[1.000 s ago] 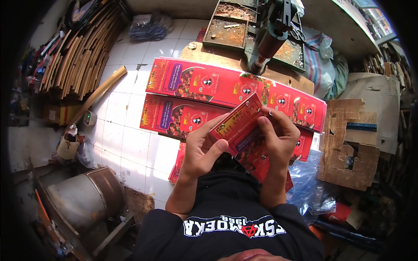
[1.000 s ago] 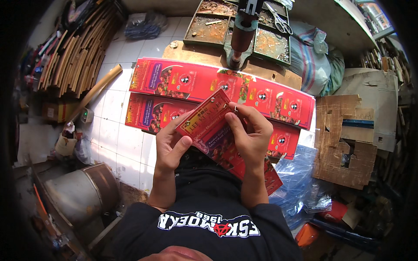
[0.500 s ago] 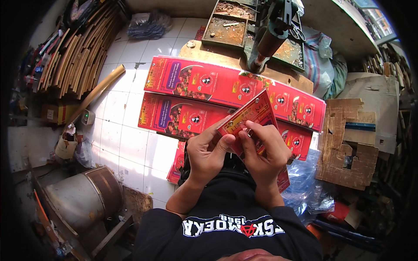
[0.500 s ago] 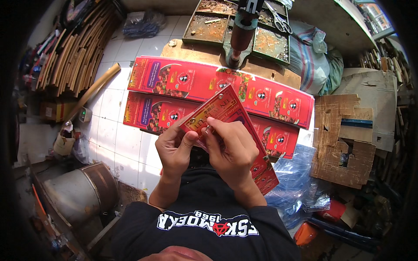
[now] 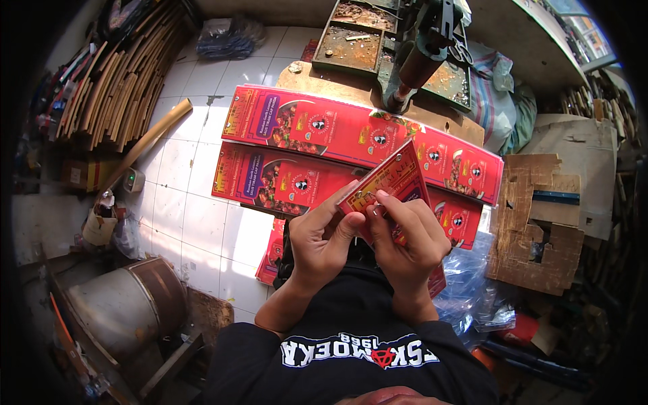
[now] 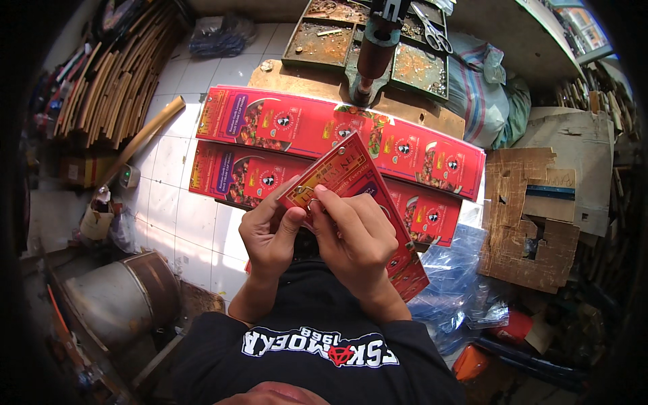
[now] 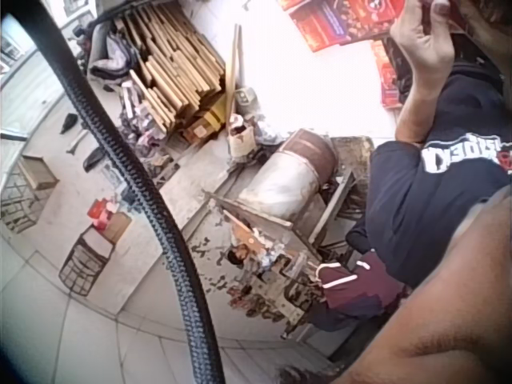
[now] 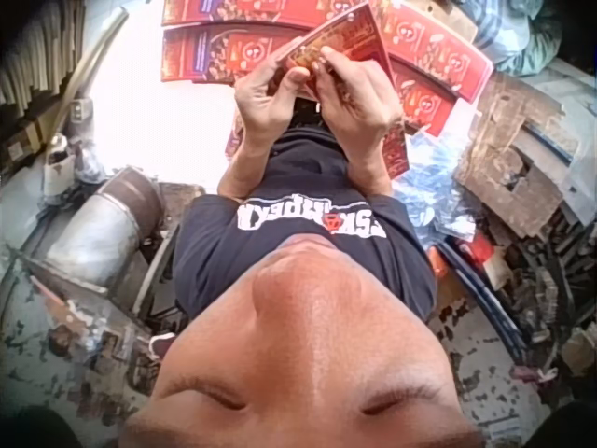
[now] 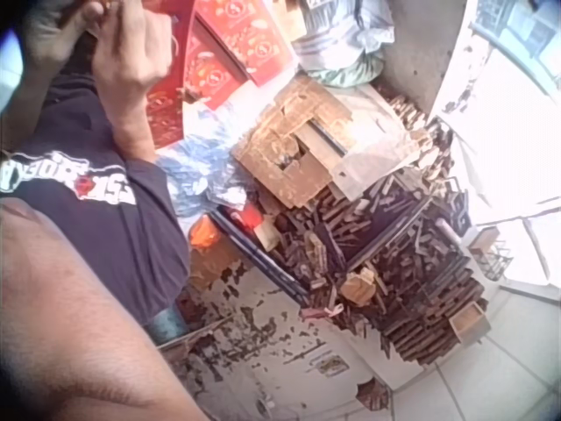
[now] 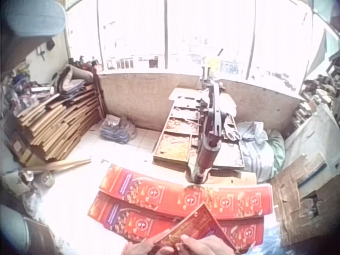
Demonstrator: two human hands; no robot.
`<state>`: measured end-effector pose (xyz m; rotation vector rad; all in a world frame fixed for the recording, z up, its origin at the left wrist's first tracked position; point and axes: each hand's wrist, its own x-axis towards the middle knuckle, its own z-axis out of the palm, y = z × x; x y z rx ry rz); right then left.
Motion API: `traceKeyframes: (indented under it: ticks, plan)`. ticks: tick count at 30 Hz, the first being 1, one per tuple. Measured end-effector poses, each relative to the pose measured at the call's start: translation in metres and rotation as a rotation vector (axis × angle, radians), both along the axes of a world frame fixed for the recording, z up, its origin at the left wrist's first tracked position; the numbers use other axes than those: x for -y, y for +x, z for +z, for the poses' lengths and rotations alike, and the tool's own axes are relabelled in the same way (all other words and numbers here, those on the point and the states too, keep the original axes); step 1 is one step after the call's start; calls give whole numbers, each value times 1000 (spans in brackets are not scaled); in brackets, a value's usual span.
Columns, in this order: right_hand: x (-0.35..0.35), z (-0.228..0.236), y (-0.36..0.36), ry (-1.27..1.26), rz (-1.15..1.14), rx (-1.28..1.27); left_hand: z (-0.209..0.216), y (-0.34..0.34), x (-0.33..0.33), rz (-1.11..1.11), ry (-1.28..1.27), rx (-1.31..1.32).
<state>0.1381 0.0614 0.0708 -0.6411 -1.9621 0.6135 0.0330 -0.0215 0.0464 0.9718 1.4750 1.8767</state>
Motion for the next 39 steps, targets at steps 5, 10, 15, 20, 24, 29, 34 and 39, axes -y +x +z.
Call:
traceKeyframes:
  ticks: [5,10,15,20,24,29,34,39]
  plan:
    - [2,2,-1,29,-10,10,5,0,2,16,-31,-74]
    - [5,2,-3,102,7,0,9,2,2,59,-43,-169]
    - [7,3,-4,144,24,3,9,1,5,66,-47,-259]
    - [9,6,-3,134,22,28,7,1,7,81,-18,-287]
    - [7,2,-6,90,18,4,4,1,2,104,-1,-200]
    - [6,0,-7,53,8,5,4,1,3,113,-27,-130]
    - [6,1,-8,110,14,38,4,-2,3,131,-40,-248]
    - [0,11,-2,101,57,99,0,-5,8,83,-34,-285]
